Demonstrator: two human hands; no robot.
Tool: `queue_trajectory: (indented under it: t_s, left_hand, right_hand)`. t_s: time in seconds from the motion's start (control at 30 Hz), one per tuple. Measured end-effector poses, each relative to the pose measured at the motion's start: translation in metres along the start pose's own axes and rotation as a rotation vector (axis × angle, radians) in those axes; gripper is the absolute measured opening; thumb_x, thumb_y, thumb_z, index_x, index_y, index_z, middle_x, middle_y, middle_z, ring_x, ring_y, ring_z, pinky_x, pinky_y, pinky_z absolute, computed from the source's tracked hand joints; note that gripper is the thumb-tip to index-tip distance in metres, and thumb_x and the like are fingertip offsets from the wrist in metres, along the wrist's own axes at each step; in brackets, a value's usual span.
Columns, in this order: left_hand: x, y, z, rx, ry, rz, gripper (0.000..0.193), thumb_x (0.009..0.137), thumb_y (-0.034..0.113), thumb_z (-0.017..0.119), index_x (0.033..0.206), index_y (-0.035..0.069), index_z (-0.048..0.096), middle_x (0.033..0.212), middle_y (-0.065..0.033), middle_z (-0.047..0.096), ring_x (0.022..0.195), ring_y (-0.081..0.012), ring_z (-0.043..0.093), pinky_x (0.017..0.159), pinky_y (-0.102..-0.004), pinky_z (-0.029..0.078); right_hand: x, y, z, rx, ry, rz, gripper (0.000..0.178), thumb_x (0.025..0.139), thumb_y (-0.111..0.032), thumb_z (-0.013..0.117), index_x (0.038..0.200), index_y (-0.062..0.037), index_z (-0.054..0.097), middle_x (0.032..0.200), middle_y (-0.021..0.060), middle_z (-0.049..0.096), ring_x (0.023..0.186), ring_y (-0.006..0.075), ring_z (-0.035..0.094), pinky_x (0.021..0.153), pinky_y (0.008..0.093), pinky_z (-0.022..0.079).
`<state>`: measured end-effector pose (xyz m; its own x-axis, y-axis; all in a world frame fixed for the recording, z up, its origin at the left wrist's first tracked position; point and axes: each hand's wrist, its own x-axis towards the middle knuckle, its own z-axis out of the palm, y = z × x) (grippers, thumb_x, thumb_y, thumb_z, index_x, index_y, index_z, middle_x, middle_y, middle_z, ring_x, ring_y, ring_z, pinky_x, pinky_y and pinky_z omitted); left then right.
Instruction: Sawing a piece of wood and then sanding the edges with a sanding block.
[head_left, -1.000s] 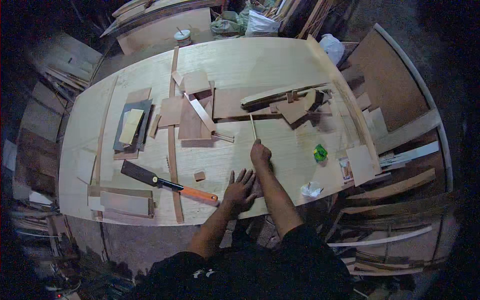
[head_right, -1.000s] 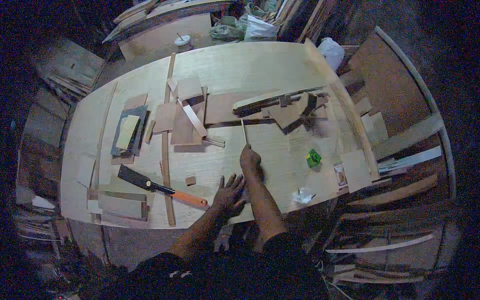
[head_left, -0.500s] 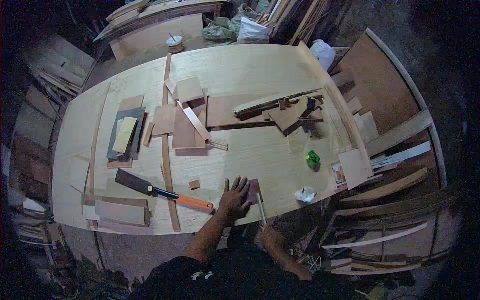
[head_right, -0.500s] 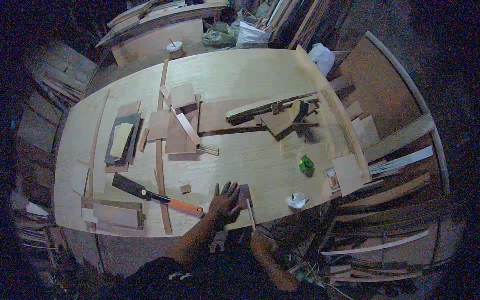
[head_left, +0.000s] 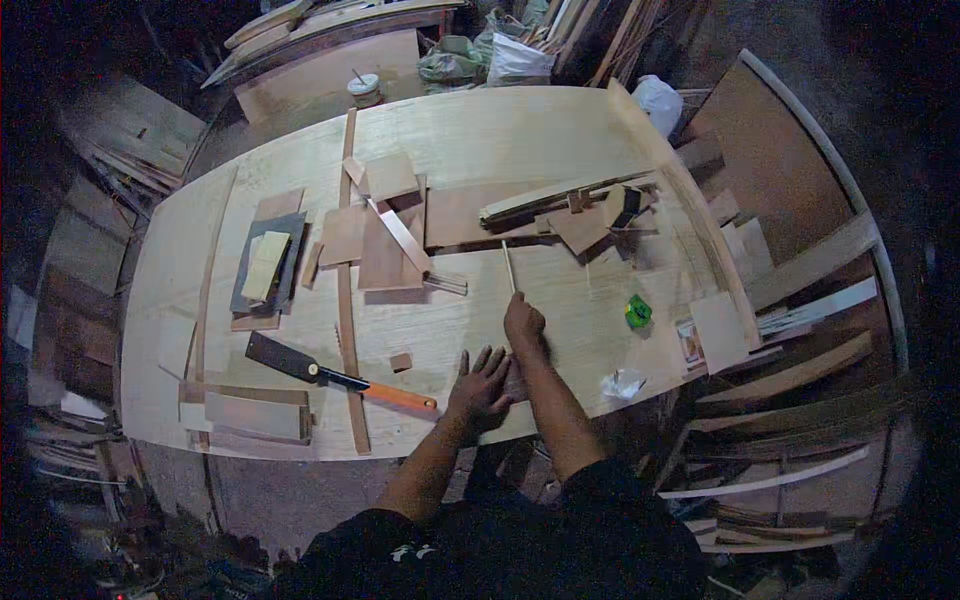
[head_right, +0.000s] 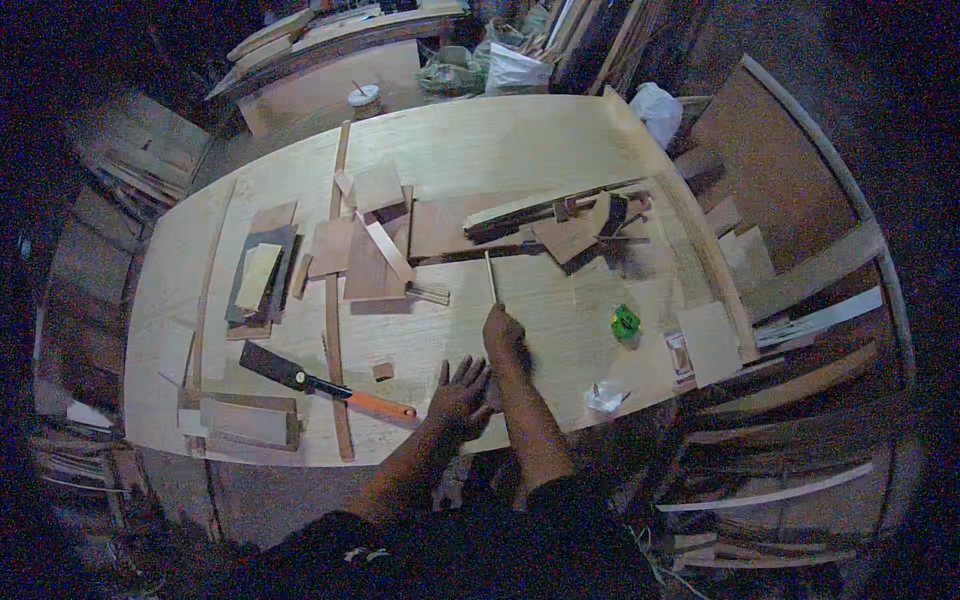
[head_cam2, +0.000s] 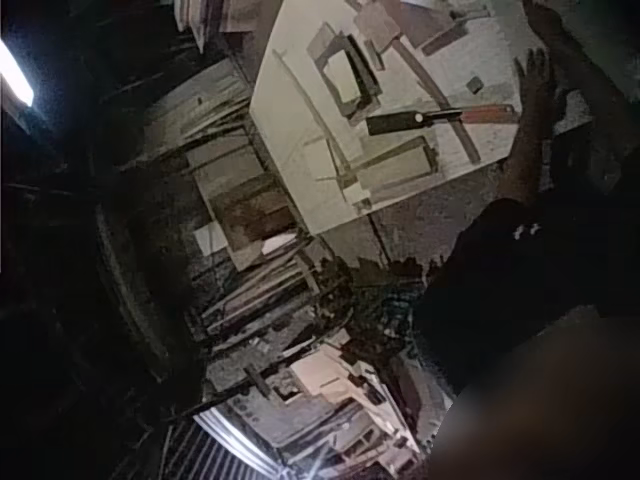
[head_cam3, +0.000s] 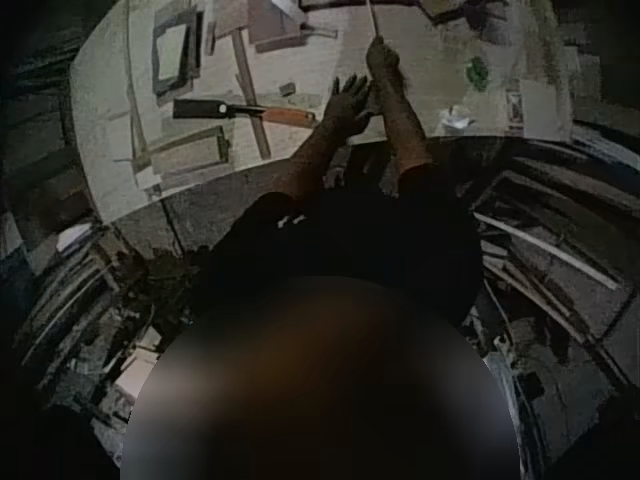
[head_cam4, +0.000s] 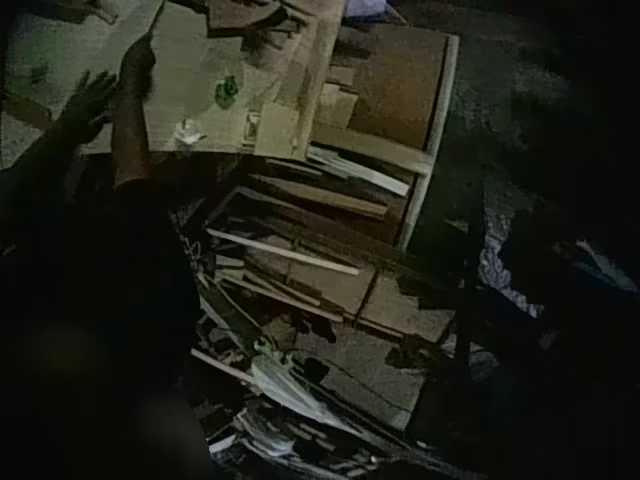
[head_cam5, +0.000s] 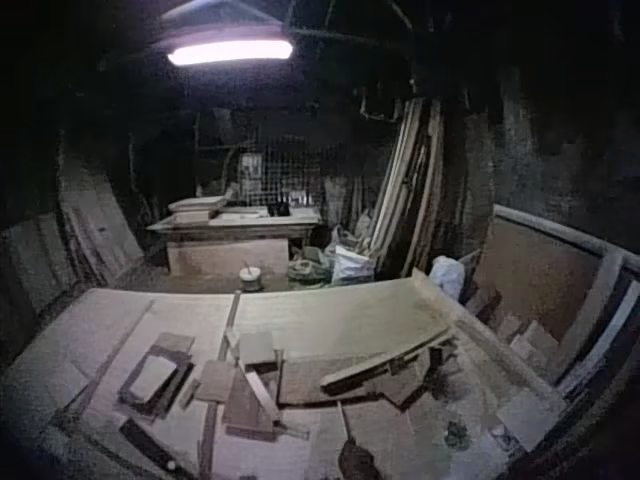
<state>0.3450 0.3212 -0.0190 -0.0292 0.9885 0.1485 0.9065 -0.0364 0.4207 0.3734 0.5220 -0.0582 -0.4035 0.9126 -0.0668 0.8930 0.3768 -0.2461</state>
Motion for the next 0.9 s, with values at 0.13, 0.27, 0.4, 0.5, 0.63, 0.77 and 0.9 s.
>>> queue_trajectory:
  t_s: [0.13,0.27,0.4,0.5,0.63,0.77,0.9]
  left_hand:
    - [-0.014,-0.011,-0.005,0.035,0.003,-0.054,0.072,0.081,0.038,0.056,0.140,0.002,0.035,0.149,-0.0191,0.029,0.139,-0.0391,0.024,0.111,-0.0616,0.008]
    - [-0.008,-0.007,-0.007,-0.002,0.007,-0.017,0.071,0.082,0.036,0.056,0.139,0.001,0.036,0.149,-0.0191,0.030,0.139,-0.0396,0.023,0.111,-0.0617,0.007]
    - [-0.008,0.000,-0.013,0.005,-0.005,-0.005,0.071,0.081,0.036,0.056,0.139,0.000,0.036,0.149,-0.0196,0.029,0.139,-0.0403,0.023,0.111,-0.0628,0.006]
    - [-0.009,0.001,-0.015,0.007,-0.038,-0.013,0.073,0.082,0.038,0.056,0.140,-0.001,0.035,0.150,-0.0198,0.027,0.140,-0.0399,0.020,0.111,-0.0624,0.005]
    - [-0.007,0.002,-0.015,-0.015,0.000,0.015,0.074,0.081,0.038,0.056,0.139,-0.002,0.034,0.149,-0.0204,0.028,0.139,-0.0409,0.022,0.110,-0.0637,0.006]
    - [-0.001,0.001,-0.002,0.034,-0.042,-0.003,0.077,0.080,0.038,0.058,0.142,0.000,0.031,0.149,-0.0193,0.028,0.139,-0.0400,0.022,0.111,-0.0632,0.007]
    - [-0.005,-0.003,0.001,0.033,-0.026,0.003,0.078,0.080,0.039,0.058,0.143,0.002,0.030,0.150,-0.0177,0.028,0.140,-0.0380,0.022,0.111,-0.0621,0.007]
  right_hand:
    - [-0.112,0.018,0.004,0.215,-0.204,-0.003,0.034,0.097,-0.026,0.038,0.111,0.0020,0.050,0.080,0.0243,0.065,0.076,0.0397,0.066,0.067,0.0485,0.054]
    - [-0.253,0.074,-0.003,0.004,-0.378,0.077,0.040,0.095,-0.034,0.040,0.113,-0.0001,0.050,0.079,0.0208,0.066,0.073,0.0428,0.065,0.064,0.0543,0.051]
    - [-0.302,0.104,-0.007,0.014,-0.351,-0.050,0.033,0.093,-0.027,0.044,0.112,0.0002,0.051,0.074,0.0179,0.065,0.067,0.0404,0.064,0.057,0.0517,0.051]
    - [-0.249,0.086,0.017,-0.067,-0.302,-0.012,0.029,0.091,-0.020,0.046,0.111,0.0002,0.051,0.074,0.0176,0.066,0.066,0.0370,0.066,0.057,0.0504,0.051]
    - [-0.108,0.033,-0.009,0.018,-0.291,-0.129,0.035,0.095,-0.025,0.038,0.109,0.0037,0.052,0.087,0.0245,0.066,0.081,0.0397,0.066,0.071,0.0515,0.052]
    - [0.010,-0.016,-0.026,0.266,-0.165,0.122,0.040,0.099,-0.025,0.029,0.113,0.0042,0.053,0.094,0.0279,0.065,0.087,0.0447,0.063,0.079,0.0538,0.049]
    - [-0.002,-0.015,-0.022,0.164,-0.179,0.045,0.042,0.098,-0.029,0.034,0.116,0.0044,0.052,0.096,0.0279,0.064,0.090,0.0430,0.063,0.080,0.0519,0.049]
